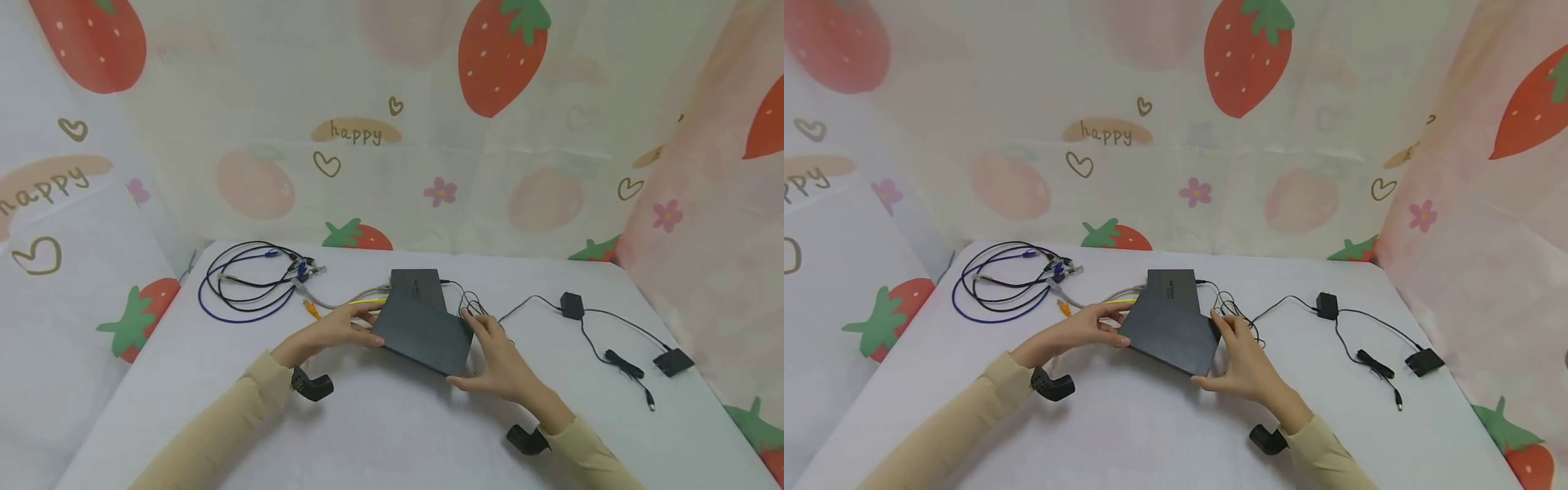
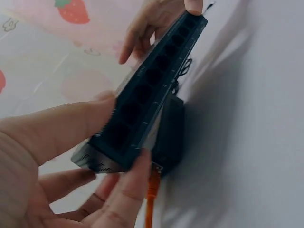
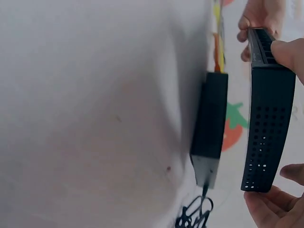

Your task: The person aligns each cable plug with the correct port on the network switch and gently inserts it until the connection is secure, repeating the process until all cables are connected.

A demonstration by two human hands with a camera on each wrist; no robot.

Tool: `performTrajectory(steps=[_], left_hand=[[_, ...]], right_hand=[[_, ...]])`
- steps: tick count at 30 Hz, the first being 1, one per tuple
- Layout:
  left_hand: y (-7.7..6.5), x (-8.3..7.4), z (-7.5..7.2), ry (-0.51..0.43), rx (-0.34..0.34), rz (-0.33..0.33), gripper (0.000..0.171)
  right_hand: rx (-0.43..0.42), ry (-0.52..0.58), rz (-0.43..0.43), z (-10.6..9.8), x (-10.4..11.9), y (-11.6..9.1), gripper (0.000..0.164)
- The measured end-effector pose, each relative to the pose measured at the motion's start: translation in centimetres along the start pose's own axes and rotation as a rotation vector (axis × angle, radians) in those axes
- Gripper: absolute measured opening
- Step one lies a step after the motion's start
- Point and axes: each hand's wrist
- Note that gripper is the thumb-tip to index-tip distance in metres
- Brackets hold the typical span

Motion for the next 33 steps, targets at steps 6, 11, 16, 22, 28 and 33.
performTrajectory(steps=[6,11,16,22,28,33], left_hand=[[-1.8,0.0,0.7,-0.011,0.057,-0.029,0.081],[-3.3,0.0,1.4,0.014,0.094,-0.075,0.093],[-4.1,0.4,1.9,0.055,0.123,-0.087,0.101],[-4.5,1.0,2.1,0.164,0.146,-0.077,0.098],[-4.4,1.1,2.3,0.246,0.161,-0.042,0.095],[-3.9,0.6,2.5,0.33,0.181,-0.033,0.091]], right_hand=[[0.023,-0.029,-0.07,0.4,0.3,-1.1,0.109],[0.04,-0.062,-0.115,0.7,0.7,-1.9,0.108],[0.082,-0.056,-0.138,1.1,0.9,-2.3,0.109],[0.106,-0.045,-0.176,1.7,1.0,-2.3,0.109],[0.131,-0.049,-0.162,1.9,1.1,-2.3,0.109],[0.165,-0.071,-0.13,1.9,0.9,-2.3,0.109]])
Point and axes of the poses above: each hand's wrist, its own y-axis towards the middle knuckle, its own z-axis out of the palm, x = y × z, and after that the axes turned 12 degrees about z, right-handed
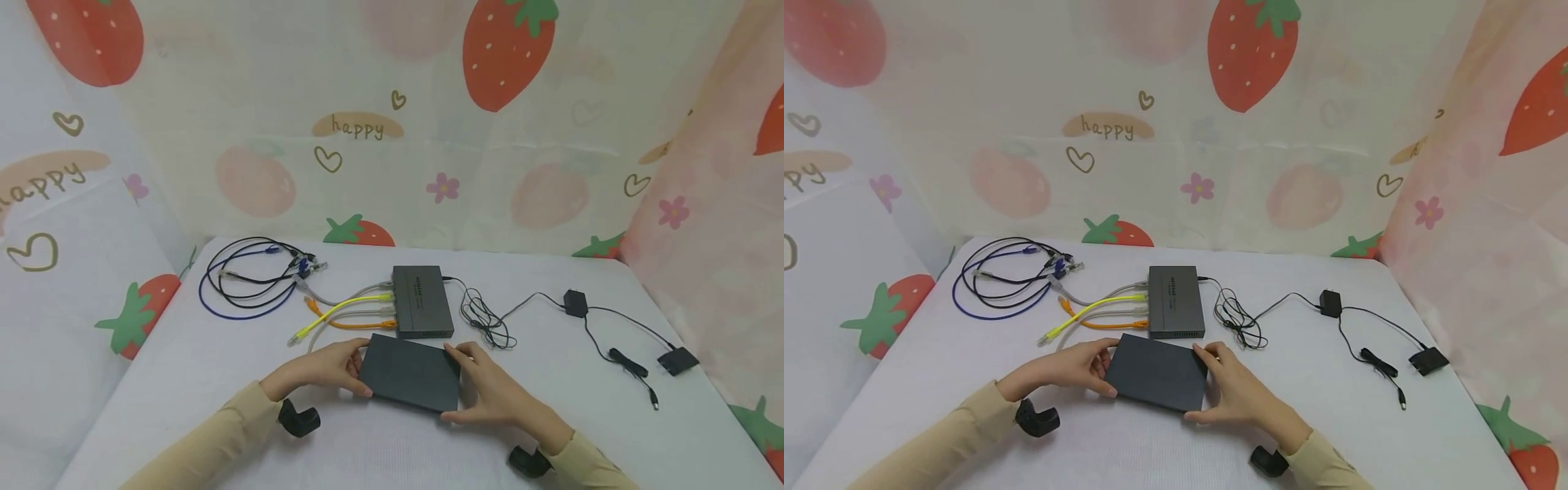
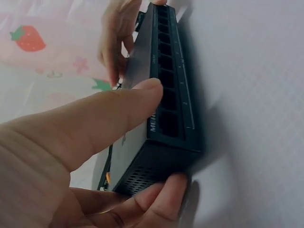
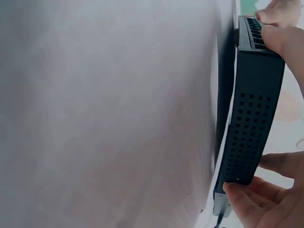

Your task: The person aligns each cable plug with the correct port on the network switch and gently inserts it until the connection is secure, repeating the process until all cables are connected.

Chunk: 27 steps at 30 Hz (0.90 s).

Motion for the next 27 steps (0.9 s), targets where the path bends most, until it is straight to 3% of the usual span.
performTrajectory(steps=[9,11,13,16,19,23,27], left_hand=[[0.6,-0.6,-0.8,0.088,0.012,0.054,0.071],[0.7,-0.5,-1.1,0.128,-0.018,0.068,0.061],[0.9,-0.3,-1.4,0.262,-0.098,0.097,0.05],[1.4,0.3,-2.0,0.556,-0.262,0.153,0.038],[1.8,1.1,-2.8,0.74,-0.343,0.163,0.044],[1.9,2.4,-3.7,0.759,-0.256,0.15,0.063],[2.1,3.7,-4.0,0.784,-0.085,0.165,0.064]], right_hand=[[0.08,-0.02,0.006,-0.7,-0.1,0.2,0.113],[0.104,-0.058,-0.006,-1.2,-0.1,0.5,0.111],[0.114,-0.094,-0.007,-1.9,-0.2,1.0,0.103],[0.069,-0.11,0.023,-2.7,-0.8,2.2,0.079],[-0.027,-0.071,0.033,-3.1,-1.9,4.0,0.059],[-0.126,-0.089,-0.033,-2.9,-3.7,6.2,0.062],[-0.054,-0.153,-0.077,-2.5,-4.7,7.6,0.075]])
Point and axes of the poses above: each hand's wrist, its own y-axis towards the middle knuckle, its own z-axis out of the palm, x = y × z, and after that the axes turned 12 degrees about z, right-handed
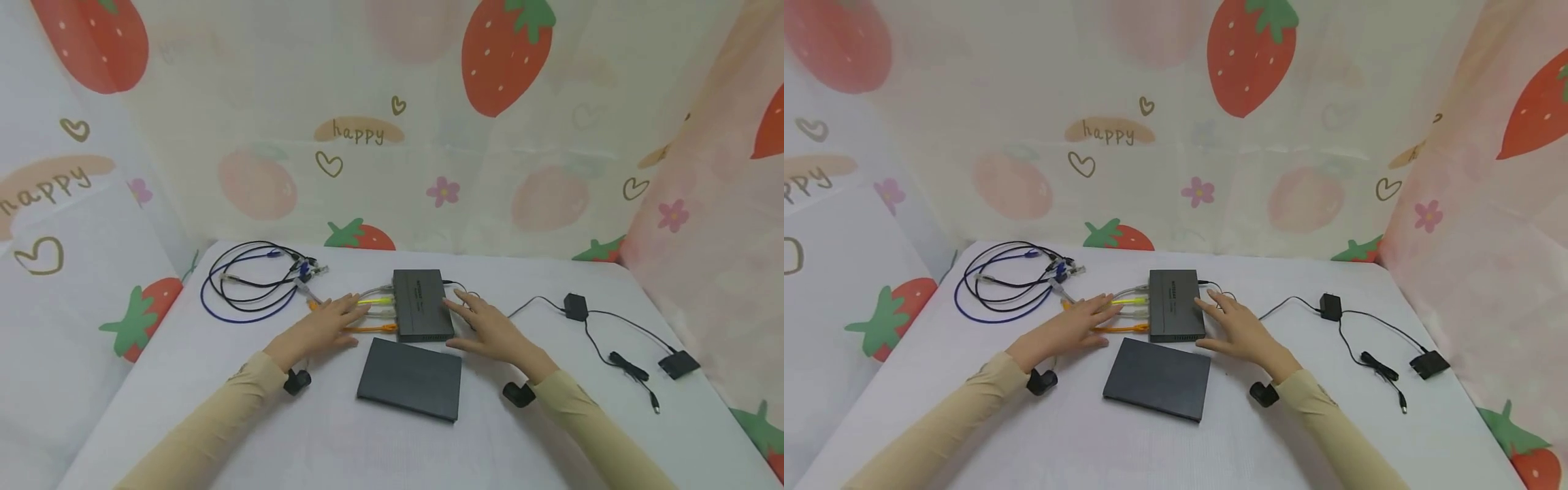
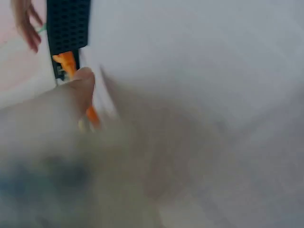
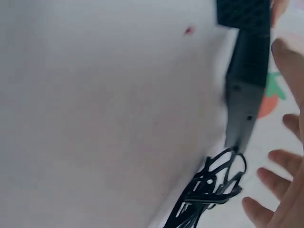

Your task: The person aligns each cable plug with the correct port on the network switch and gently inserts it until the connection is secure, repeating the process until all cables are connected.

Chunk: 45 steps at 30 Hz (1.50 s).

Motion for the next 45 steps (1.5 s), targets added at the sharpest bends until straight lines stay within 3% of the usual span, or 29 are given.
performTrajectory(steps=[4,8,21,29,35,45], left_hand=[[-0.1,0.5,0.6,-0.002,0.078,0.043,0.055],[0.0,0.7,0.5,-0.009,0.062,0.061,0.05],[1.3,1.9,0.6,-0.069,0.115,0.066,0.049],[3.3,2.2,0.4,-0.007,0.173,0.062,0.05],[4.6,2.7,0.0,-0.042,0.227,0.009,0.051],[6.5,4.1,0.1,-0.06,0.215,-0.064,0.05]], right_hand=[[0.157,-0.078,-0.035,0.6,-0.3,0.7,0.077],[0.241,-0.128,-0.043,1.0,-0.3,1.1,0.07],[0.208,-0.214,-0.072,0.9,-0.8,1.4,0.064],[0.216,-0.239,-0.04,0.6,-1.8,1.8,0.064],[0.236,-0.213,-0.021,0.5,-2.5,2.5,0.063],[0.244,-0.208,0.01,0.7,-3.6,4.0,0.063]])
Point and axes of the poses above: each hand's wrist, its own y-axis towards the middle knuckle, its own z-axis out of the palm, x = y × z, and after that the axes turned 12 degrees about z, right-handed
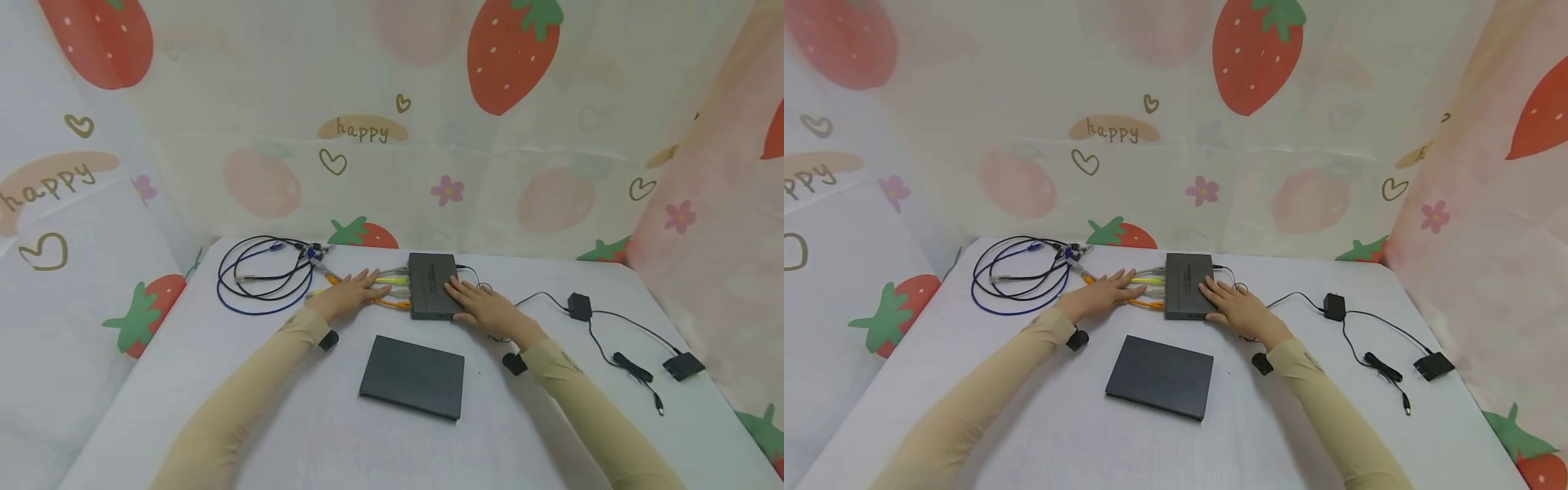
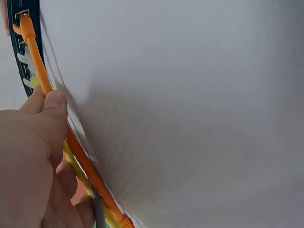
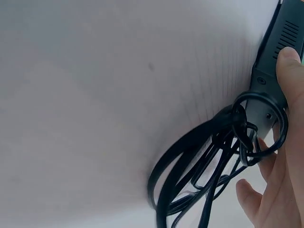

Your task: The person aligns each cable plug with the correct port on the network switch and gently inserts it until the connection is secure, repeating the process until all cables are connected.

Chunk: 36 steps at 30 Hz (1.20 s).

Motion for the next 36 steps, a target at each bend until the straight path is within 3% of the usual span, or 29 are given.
performTrajectory(steps=[16,22,25,30,33,36], left_hand=[[2.1,-0.5,-0.4,0.131,-0.02,-0.135,0.057],[1.9,-0.5,-0.4,0.082,-0.088,-0.143,0.047],[1.0,-0.4,-0.7,0.012,-0.165,-0.14,0.046],[-2.2,0.5,-1.4,-0.052,-0.332,-0.182,0.047],[-4.4,2.0,-1.4,-0.058,-0.389,-0.246,0.048],[-6.2,3.8,-1.1,-0.062,-0.4,-0.333,0.054]], right_hand=[[0.032,0.036,0.07,-0.5,-1.2,1.4,0.063],[0.019,0.088,0.097,-0.7,-0.9,1.2,0.063],[0.024,0.084,0.131,-0.7,-0.4,0.8,0.064],[-0.013,0.082,0.121,-0.7,0.8,-0.7,0.06],[-0.031,0.184,0.062,-1.0,2.0,-2.0,0.055],[0.022,0.307,-0.003,-1.5,3.4,-3.4,0.056]])
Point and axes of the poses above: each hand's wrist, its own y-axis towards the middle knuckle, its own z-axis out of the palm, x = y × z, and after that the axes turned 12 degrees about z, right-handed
